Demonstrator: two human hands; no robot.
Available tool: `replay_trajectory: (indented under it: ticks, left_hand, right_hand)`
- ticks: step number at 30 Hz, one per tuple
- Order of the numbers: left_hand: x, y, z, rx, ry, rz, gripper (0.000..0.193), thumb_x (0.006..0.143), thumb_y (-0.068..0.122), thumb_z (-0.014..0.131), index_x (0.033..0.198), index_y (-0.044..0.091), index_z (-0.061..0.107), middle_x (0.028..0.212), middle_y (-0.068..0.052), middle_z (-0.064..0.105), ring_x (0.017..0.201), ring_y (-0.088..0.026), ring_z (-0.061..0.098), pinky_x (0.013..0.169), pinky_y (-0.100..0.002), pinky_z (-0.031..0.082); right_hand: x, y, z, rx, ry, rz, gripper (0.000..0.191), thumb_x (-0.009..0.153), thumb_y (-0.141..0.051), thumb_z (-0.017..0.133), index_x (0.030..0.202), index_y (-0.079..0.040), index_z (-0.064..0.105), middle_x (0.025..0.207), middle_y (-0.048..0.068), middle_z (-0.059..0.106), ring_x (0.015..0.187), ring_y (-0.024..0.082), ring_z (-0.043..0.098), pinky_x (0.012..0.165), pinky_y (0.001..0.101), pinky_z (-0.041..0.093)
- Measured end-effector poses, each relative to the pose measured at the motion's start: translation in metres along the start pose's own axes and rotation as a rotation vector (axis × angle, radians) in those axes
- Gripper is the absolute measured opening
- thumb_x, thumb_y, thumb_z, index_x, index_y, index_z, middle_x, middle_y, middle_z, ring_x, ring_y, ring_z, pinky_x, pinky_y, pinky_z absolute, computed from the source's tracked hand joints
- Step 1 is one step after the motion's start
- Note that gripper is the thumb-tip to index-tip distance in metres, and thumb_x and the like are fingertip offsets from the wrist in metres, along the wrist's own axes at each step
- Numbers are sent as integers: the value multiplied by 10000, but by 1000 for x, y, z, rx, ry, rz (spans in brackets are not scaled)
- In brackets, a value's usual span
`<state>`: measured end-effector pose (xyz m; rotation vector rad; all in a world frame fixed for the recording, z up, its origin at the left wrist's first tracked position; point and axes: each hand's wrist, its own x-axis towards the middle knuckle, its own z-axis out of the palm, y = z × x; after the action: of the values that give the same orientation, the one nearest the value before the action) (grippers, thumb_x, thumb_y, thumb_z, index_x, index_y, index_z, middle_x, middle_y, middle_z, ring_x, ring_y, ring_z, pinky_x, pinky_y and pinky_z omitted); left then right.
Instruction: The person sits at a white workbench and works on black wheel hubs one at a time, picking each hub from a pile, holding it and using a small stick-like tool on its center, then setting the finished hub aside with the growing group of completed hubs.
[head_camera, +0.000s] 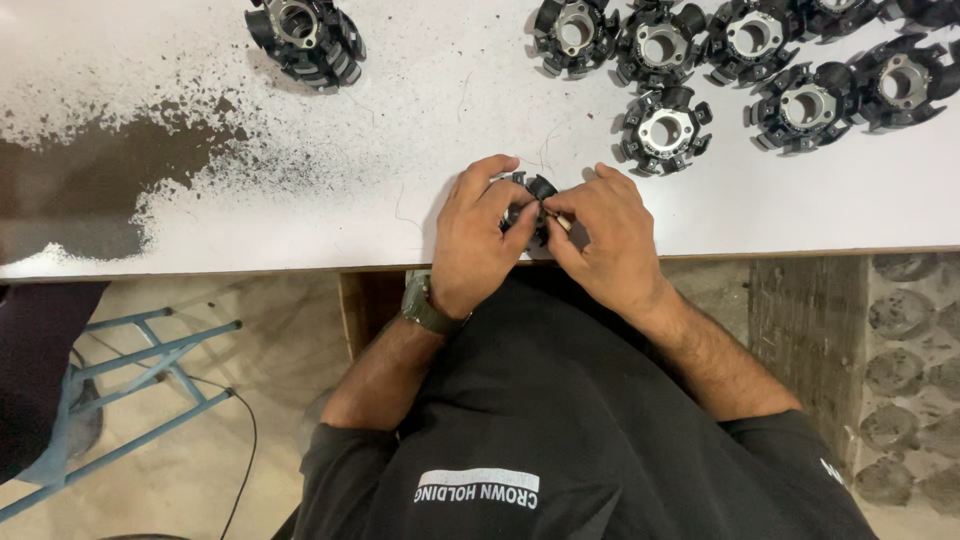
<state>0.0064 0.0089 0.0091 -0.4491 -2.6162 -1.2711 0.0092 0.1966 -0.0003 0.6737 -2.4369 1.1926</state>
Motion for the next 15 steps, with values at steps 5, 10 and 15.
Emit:
replay_trajectory:
  ticks: [5, 10, 15]
  left_hand:
    - [2, -4, 4, 11, 15, -58, 97, 902, 84, 747, 914, 41, 661, 1302, -132, 635, 1142, -340, 624, 935, -440, 521]
    - [-2, -6, 10, 40, 49, -6, 128, 856, 50, 740, 868, 28, 615, 1288, -137, 631, 1127, -361, 609, 953, -470, 507]
    - [-3, -11, 16, 50, 76, 1, 162, 786, 35, 739, 798, 32, 578, 1270, -137, 625, 1098, -357, 603, 927, -471, 501]
  right_hand:
    - [0, -1, 0, 9, -12, 19, 212, 870, -23, 779, 1041, -78, 668, 886, 40, 646, 853, 241, 641, 1130, 527, 487]
    - [-1, -1, 0, -5, -8, 20, 210, 877, -23, 771, 1048, -77, 663, 905, 45, 651, 871, 249, 646, 1135, 526, 482]
    - [-3, -3, 0, 0, -3, 29, 209, 882, -19, 766, 1052, -78, 660, 914, 42, 655, 887, 254, 649, 1148, 517, 476]
